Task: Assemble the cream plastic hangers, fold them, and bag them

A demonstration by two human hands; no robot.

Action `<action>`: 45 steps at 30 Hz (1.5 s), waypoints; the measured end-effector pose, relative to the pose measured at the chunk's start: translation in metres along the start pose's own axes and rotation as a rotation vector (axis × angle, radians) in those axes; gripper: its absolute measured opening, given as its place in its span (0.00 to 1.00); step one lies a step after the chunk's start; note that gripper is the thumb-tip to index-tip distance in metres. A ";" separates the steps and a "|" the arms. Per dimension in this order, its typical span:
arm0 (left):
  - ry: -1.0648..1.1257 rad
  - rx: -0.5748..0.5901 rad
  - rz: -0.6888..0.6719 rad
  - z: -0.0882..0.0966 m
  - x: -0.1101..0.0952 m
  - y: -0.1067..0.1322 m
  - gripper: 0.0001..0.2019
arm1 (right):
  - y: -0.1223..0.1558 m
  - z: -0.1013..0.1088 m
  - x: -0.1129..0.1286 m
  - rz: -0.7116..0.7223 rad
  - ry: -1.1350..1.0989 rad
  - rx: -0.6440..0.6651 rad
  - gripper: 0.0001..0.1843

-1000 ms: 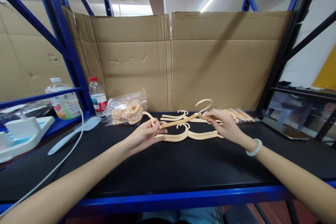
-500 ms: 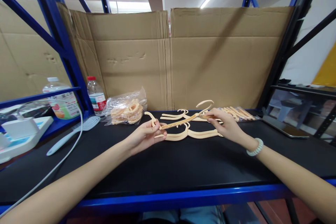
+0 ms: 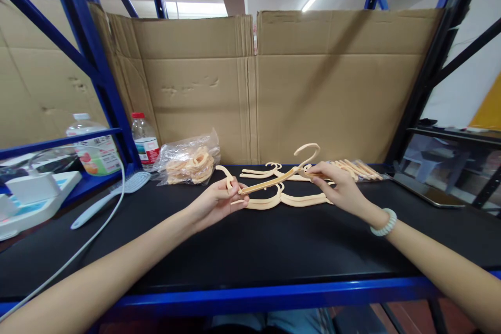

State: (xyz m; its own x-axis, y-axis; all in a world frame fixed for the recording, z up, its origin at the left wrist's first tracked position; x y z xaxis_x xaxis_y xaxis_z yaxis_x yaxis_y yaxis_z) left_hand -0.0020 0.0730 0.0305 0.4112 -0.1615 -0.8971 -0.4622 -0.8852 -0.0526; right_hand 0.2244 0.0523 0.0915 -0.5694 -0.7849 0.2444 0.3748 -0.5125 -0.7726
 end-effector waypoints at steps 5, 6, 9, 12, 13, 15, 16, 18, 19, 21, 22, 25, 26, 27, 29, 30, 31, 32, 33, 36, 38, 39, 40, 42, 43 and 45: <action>-0.002 0.023 0.022 -0.002 0.002 0.002 0.13 | 0.001 0.000 0.005 0.021 0.007 -0.007 0.09; -0.008 0.020 0.022 -0.001 0.003 0.001 0.13 | 0.001 0.000 0.007 0.032 0.012 -0.012 0.09; -0.048 -0.008 0.001 0.004 0.004 -0.001 0.12 | 0.002 -0.002 0.012 0.051 0.011 -0.017 0.08; -0.075 -0.037 -0.029 0.009 0.003 -0.003 0.12 | 0.003 -0.004 0.015 0.064 -0.002 -0.010 0.08; -0.077 -0.044 -0.035 0.011 0.003 -0.003 0.13 | 0.004 -0.005 0.016 0.067 -0.005 -0.004 0.09; -0.079 -0.062 -0.035 0.014 0.004 -0.003 0.13 | 0.004 -0.006 0.017 0.065 -0.008 0.000 0.09; -0.081 -0.072 -0.030 0.015 0.004 -0.003 0.12 | 0.004 -0.007 0.017 0.061 -0.007 0.001 0.09; -0.080 -0.087 -0.016 0.017 0.004 -0.002 0.11 | 0.005 -0.007 0.016 0.046 0.001 -0.003 0.09; -0.078 -0.089 -0.009 0.017 0.004 -0.002 0.11 | 0.005 -0.007 0.014 0.037 0.005 -0.005 0.09; -0.073 -0.089 0.004 0.017 0.004 -0.002 0.12 | 0.005 -0.007 0.012 0.017 0.007 -0.005 0.09; -0.072 -0.092 0.005 0.017 0.004 -0.002 0.11 | 0.005 -0.007 0.011 0.009 0.007 -0.004 0.08; -0.081 -0.106 -0.004 0.018 0.003 -0.002 0.11 | 0.006 -0.008 0.011 0.002 0.010 -0.005 0.09; -0.087 -0.104 -0.010 0.018 0.002 -0.002 0.11 | 0.007 -0.008 0.012 0.009 0.012 -0.008 0.09; -0.095 -0.095 -0.017 0.017 0.002 -0.002 0.12 | 0.007 -0.008 0.013 0.018 0.014 -0.011 0.09; -0.113 -0.076 -0.035 0.016 0.001 -0.003 0.13 | 0.008 -0.008 0.016 0.040 0.011 -0.013 0.10; -0.121 -0.068 -0.044 0.015 0.000 -0.003 0.13 | 0.009 -0.008 0.017 0.049 0.007 -0.013 0.10; -0.126 -0.064 -0.050 0.015 0.000 -0.003 0.13 | 0.009 -0.009 0.018 0.055 0.003 -0.015 0.10; -0.129 -0.063 -0.055 0.015 -0.001 -0.004 0.13 | 0.010 -0.008 0.019 0.062 -0.001 -0.020 0.10; -0.129 -0.066 -0.060 0.016 -0.001 -0.004 0.13 | 0.010 -0.008 0.020 0.068 -0.004 -0.023 0.10; -0.134 -0.083 -0.077 0.019 -0.001 -0.005 0.12 | 0.011 -0.008 0.022 0.078 -0.001 -0.031 0.10; -0.144 -0.104 -0.089 0.022 -0.001 -0.005 0.13 | 0.012 -0.009 0.024 0.079 0.011 -0.030 0.10; -0.147 -0.112 -0.099 0.022 -0.001 -0.005 0.13 | 0.012 -0.009 0.025 0.080 0.017 -0.030 0.10; -0.148 -0.121 -0.112 0.023 -0.002 -0.004 0.13 | 0.012 -0.009 0.026 0.083 0.024 -0.032 0.10; -0.145 -0.141 -0.146 0.024 -0.005 -0.003 0.13 | 0.012 -0.009 0.028 0.085 0.037 -0.041 0.10; -0.143 -0.154 -0.163 0.024 -0.007 -0.003 0.14 | 0.012 -0.009 0.029 0.081 0.044 -0.048 0.09; -0.136 -0.194 -0.188 0.028 -0.009 -0.002 0.14 | 0.013 -0.009 0.027 0.059 0.057 -0.056 0.09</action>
State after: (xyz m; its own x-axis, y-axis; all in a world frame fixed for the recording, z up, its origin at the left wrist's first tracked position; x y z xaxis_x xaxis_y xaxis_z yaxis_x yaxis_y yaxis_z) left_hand -0.0269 0.0882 0.0265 0.3598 0.0615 -0.9310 -0.2238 -0.9630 -0.1501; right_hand 0.2073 0.0275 0.0828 -0.5892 -0.7909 0.1652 0.3683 -0.4448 -0.8164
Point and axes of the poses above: each hand's wrist, its own y-axis away from the middle knuckle, its own z-axis out of the back of the hand, x = y × z, the point moved 10 cm from there along -y, towards the middle knuckle, and after that the axes turned 1 degree about y, right-handed, at the moved point
